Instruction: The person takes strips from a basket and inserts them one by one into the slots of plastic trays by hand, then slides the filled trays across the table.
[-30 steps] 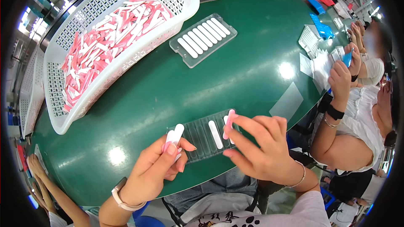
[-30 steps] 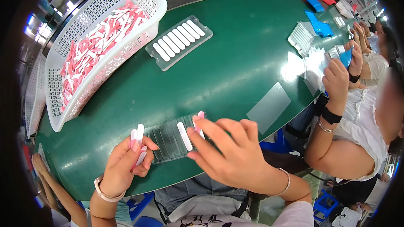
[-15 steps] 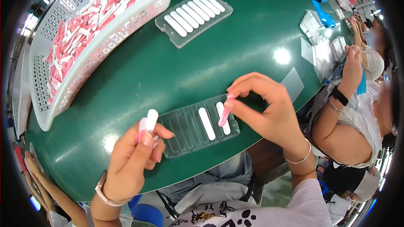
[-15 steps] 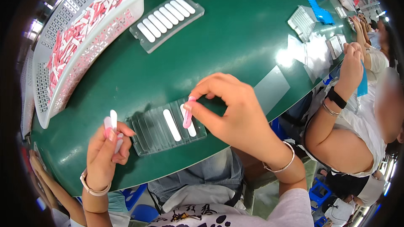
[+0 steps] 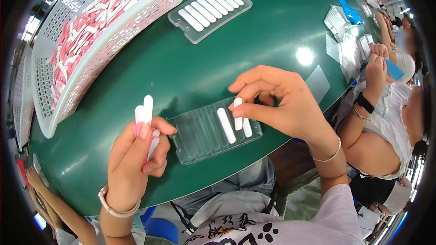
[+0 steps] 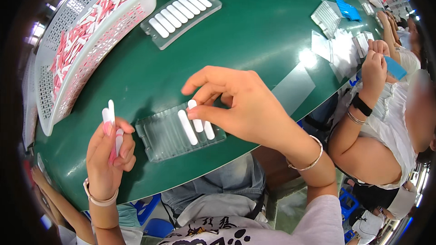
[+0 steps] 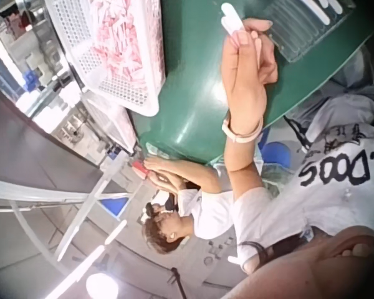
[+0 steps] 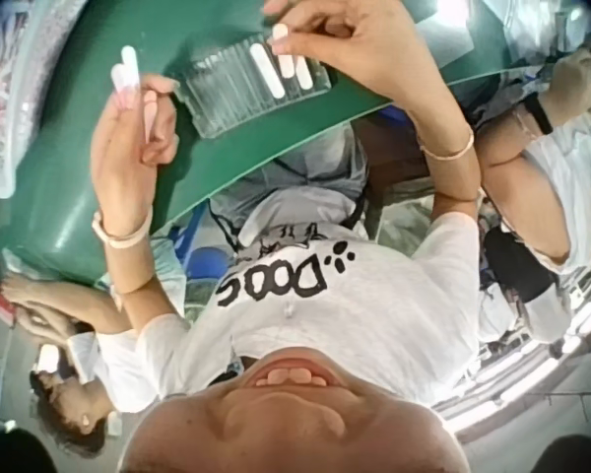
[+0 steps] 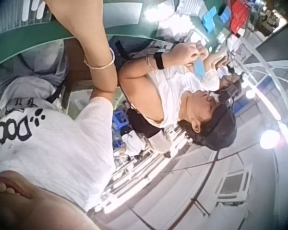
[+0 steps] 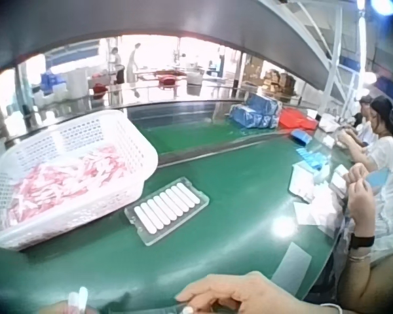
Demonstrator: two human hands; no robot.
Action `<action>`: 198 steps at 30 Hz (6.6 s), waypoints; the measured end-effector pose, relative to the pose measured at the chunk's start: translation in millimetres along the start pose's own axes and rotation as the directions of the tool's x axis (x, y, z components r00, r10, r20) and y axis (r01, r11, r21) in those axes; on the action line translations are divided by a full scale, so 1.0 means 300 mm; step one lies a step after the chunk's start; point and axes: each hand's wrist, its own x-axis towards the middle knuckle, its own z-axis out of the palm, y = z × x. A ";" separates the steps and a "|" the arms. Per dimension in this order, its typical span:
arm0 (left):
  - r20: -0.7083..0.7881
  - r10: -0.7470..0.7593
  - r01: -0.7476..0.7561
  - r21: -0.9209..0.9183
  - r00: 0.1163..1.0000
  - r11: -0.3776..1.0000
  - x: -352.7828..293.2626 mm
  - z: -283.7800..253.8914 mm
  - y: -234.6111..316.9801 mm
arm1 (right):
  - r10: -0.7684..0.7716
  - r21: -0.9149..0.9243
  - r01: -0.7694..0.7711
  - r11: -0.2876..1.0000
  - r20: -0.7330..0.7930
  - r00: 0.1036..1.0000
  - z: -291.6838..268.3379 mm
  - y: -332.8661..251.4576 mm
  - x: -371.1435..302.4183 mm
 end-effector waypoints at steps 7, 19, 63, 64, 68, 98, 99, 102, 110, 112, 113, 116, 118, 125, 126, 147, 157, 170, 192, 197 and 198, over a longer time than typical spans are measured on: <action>0.024 0.001 0.000 -0.015 1.000 1.000 0.012 0.003 0.005 | -0.271 -0.528 0.216 0.821 -0.028 0.962 -0.001 0.016 -0.007; 0.255 -0.034 0.123 -0.339 0.966 0.933 0.007 -0.012 -0.019 | -0.474 -0.958 0.267 0.103 0.188 0.860 0.099 0.035 -0.159; 0.290 -0.139 0.180 -0.119 0.947 0.977 0.001 -0.004 -0.020 | -0.132 -0.385 0.112 0.916 -0.025 0.991 0.057 -0.032 -0.008; 0.273 -0.136 0.173 -0.117 0.952 0.978 0.000 -0.007 -0.017 | -0.190 -0.494 0.188 0.849 0.048 0.981 0.065 -0.029 0.000; 0.278 -0.164 0.190 -0.070 0.946 0.979 -0.001 -0.007 -0.011 | -0.261 -0.633 0.276 0.723 0.118 0.958 0.072 -0.032 0.035; 0.545 0.365 -0.456 0.836 0.755 -0.306 -0.012 0.104 -0.100 | -0.536 -0.681 0.410 0.607 0.031 0.844 0.038 0.050 -0.158; 0.547 0.337 -0.451 0.832 0.767 -0.323 -0.016 0.103 -0.103 | -0.512 -0.746 0.401 0.531 0.094 0.854 0.045 0.039 -0.162; 0.538 0.299 -0.428 0.829 0.788 -0.361 -0.021 0.105 -0.101 | -0.513 -0.843 0.403 0.357 0.184 0.839 0.063 0.054 -0.162; 0.544 0.305 -0.409 0.816 0.782 -0.407 -0.026 0.134 -0.040 | -0.543 -0.906 0.372 0.202 0.213 0.813 0.056 0.008 -0.192; 0.552 0.356 -0.424 0.823 0.754 -0.378 -0.022 0.112 -0.067 | -0.570 -0.876 0.362 0.319 0.128 0.811 0.079 0.021 -0.178; 0.571 0.387 -0.448 0.816 0.724 -0.365 -0.021 0.099 -0.079 | -0.598 -0.853 0.371 0.367 0.089 0.796 0.091 0.035 -0.174; 0.510 0.431 -0.484 0.857 0.745 -0.177 -0.051 0.109 -0.095 | -0.640 -0.737 0.404 0.542 -0.049 0.767 0.127 0.041 -0.187; 0.545 0.420 -0.537 0.830 0.726 -0.150 -0.067 0.108 -0.078 | -0.635 -0.573 0.444 0.688 -0.180 0.752 0.164 0.021 -0.227; 0.548 0.485 -0.574 0.811 0.682 -0.110 -0.120 0.112 -0.111 | -0.398 -0.018 0.448 0.894 -0.491 0.775 0.209 0.023 -0.258; 0.548 0.475 -0.576 0.811 0.688 -0.102 -0.124 0.123 -0.120 | -0.411 0.050 0.494 0.868 -0.485 0.772 0.195 0.027 -0.265; 0.366 0.081 -0.106 0.050 0.927 0.993 -0.061 0.012 -0.009 | -0.896 -0.960 0.270 0.071 0.057 0.440 0.124 -0.042 -0.219; 0.421 -0.143 0.316 -0.377 0.896 0.870 0.007 -0.026 0.012 | -0.165 -0.367 0.237 0.899 0.216 0.962 0.021 -0.126 0.021; 0.300 -0.160 0.213 -0.151 0.940 0.965 0.001 -0.009 0.035 | -0.064 -0.592 0.294 0.751 0.378 0.924 0.059 -0.083 0.102; 0.388 -0.157 0.138 0.077 0.908 0.987 -0.006 0.012 -0.011 | -0.065 -0.180 0.107 0.978 0.225 0.972 0.138 -0.121 0.047; 0.303 -0.174 0.173 0.030 0.937 0.985 -0.018 0.021 -0.002 | 0.116 -0.129 -0.091 0.987 0.203 0.972 0.124 -0.116 0.030; 0.273 -0.186 0.179 0.050 0.944 0.983 -0.016 0.013 -0.001 | 0.039 -0.101 -0.028 0.994 0.110 0.993 0.125 -0.108 0.026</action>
